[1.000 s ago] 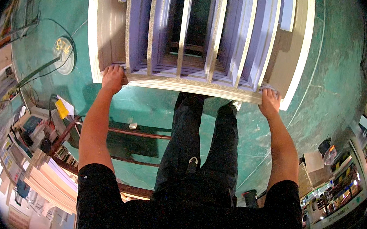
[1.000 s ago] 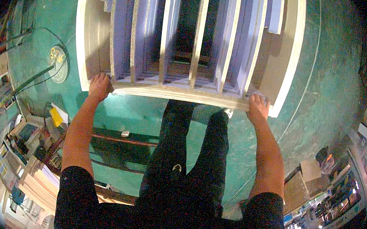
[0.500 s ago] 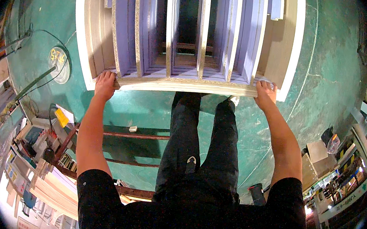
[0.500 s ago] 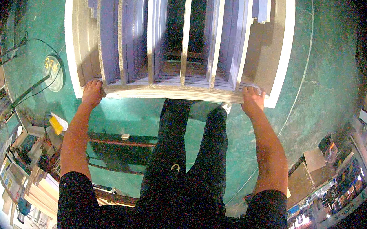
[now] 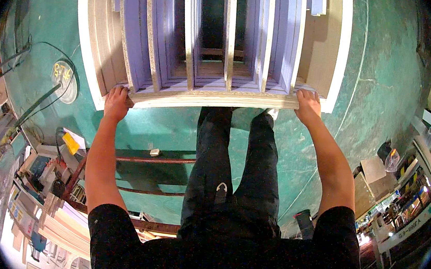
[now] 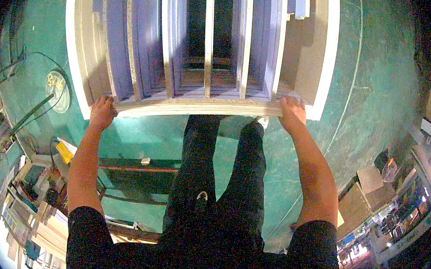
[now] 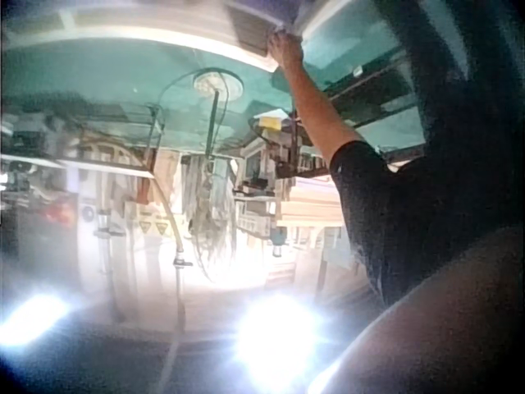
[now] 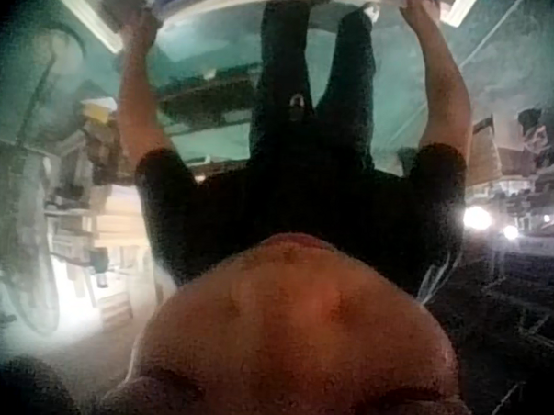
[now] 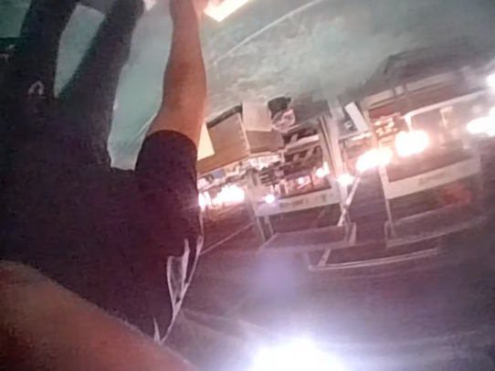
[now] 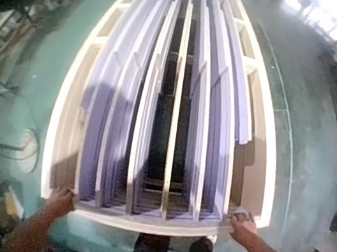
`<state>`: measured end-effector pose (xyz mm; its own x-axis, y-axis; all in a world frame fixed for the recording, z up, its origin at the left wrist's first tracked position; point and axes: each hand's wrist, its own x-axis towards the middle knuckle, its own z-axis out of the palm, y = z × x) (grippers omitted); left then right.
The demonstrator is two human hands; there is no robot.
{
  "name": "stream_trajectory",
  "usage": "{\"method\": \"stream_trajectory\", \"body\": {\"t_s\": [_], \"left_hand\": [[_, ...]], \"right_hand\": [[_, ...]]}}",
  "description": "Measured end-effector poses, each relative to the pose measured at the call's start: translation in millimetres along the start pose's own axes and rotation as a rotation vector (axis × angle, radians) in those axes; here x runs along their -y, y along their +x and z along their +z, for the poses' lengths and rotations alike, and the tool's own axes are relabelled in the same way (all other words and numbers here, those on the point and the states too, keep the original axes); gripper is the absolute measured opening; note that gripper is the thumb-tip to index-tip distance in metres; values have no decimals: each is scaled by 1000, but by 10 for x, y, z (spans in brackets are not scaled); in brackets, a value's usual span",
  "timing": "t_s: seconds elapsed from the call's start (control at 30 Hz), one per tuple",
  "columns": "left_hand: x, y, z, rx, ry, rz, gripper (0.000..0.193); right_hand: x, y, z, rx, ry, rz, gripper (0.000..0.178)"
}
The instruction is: The person uses a handheld power sander to smooth the edges of a wooden frame structure. They then repeatedly lift the frame, walk across the workshop floor, and place it onto a metal stand, repeating this cycle multiple times.
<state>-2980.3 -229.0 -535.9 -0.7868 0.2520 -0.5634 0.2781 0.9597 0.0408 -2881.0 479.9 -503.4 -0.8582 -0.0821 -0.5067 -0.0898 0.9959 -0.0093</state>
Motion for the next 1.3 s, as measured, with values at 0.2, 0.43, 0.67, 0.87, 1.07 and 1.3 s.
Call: {"method": "stream_trajectory", "body": {"t_s": [0.2,0.43,0.67,0.87,1.07,1.3], "left_hand": [[-74,17,-121,38,-2,-6,56],[87,-37,44,-28,58,49,62],[-13,-22,61,6,7,-27,55],[-151,-14,-124,97,47,-65,52],[-137,16,-36,-19,42,-52,45],[-137,22,0,-28,91,-31,39]], "right_hand": [[-1,21,-14,-14,41,-20,58],[33,15,-89,-57,122,-53,56],[18,-12,-72,-70,51,-63,55],[-8,-21,9,-72,73,-40,56],[-78,13,177,-9,-12,-7,58],[-14,26,52,65,29,31,44]]}}
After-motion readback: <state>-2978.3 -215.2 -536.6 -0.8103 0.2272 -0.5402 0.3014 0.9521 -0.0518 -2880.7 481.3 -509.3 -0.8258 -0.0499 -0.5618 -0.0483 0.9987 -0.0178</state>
